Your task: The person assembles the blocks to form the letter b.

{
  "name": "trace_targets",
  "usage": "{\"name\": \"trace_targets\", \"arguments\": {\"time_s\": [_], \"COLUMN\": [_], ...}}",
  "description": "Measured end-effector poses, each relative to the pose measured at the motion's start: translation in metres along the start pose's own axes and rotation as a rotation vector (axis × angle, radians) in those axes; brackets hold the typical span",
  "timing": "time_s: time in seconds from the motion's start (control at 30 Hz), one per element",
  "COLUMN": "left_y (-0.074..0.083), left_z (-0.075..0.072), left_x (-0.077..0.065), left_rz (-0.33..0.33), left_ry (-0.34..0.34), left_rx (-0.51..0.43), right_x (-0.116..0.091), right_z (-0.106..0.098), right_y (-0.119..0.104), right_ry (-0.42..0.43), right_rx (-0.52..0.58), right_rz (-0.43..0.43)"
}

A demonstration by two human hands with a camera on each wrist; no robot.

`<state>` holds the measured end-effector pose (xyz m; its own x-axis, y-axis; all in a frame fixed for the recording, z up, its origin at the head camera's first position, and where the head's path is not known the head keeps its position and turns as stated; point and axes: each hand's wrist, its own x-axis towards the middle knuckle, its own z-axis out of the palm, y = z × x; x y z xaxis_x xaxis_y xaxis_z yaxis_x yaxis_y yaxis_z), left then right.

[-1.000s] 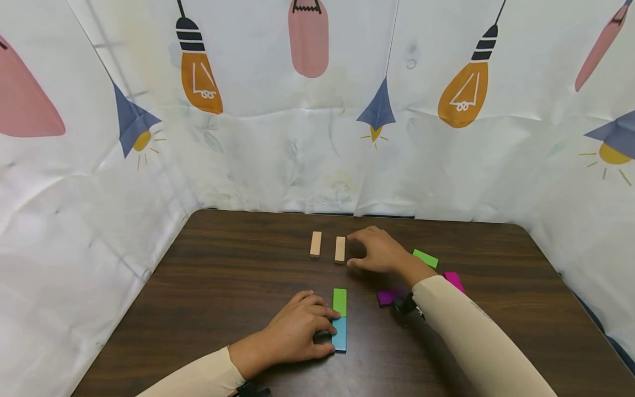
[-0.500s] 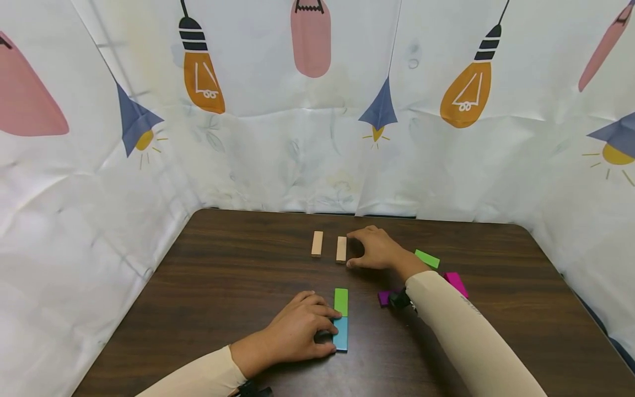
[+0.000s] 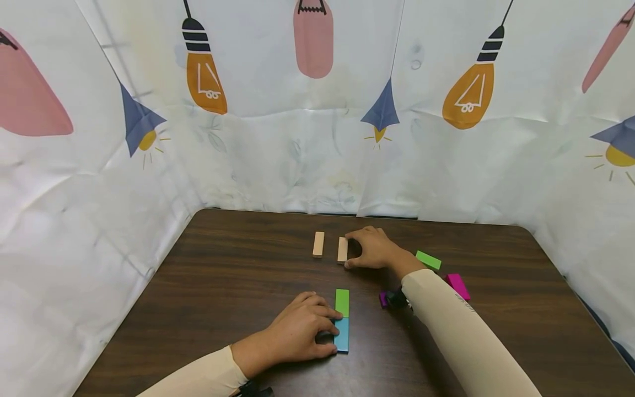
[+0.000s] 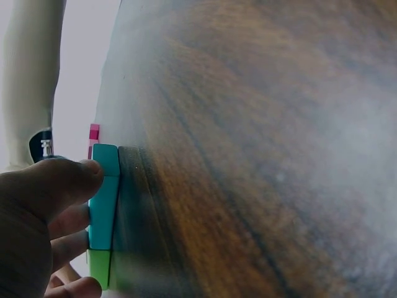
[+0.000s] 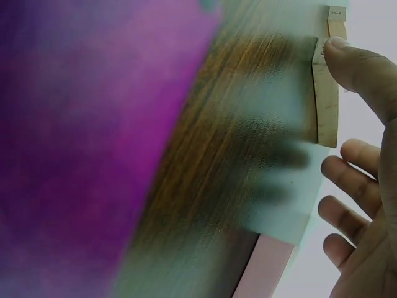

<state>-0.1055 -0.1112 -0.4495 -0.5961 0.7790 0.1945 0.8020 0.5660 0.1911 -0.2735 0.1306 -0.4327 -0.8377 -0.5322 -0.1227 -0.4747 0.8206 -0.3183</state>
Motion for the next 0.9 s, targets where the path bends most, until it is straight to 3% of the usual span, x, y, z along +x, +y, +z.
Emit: {"name": "trace_targets", "arguments": {"time_s": [0.9], "left_y": [0.0008], "left_z": [-0.0015], "left_x": [0.0002], "left_rz": [0.004], "left_ry": [0.006], "left_rx": [-0.001], "right_x": [0.0049], "right_z": [0.0017], "right_y": [-0.0014], "right_ry": [0.015], "right_rx": [-0.023], "right_rz": [-0.018]}}
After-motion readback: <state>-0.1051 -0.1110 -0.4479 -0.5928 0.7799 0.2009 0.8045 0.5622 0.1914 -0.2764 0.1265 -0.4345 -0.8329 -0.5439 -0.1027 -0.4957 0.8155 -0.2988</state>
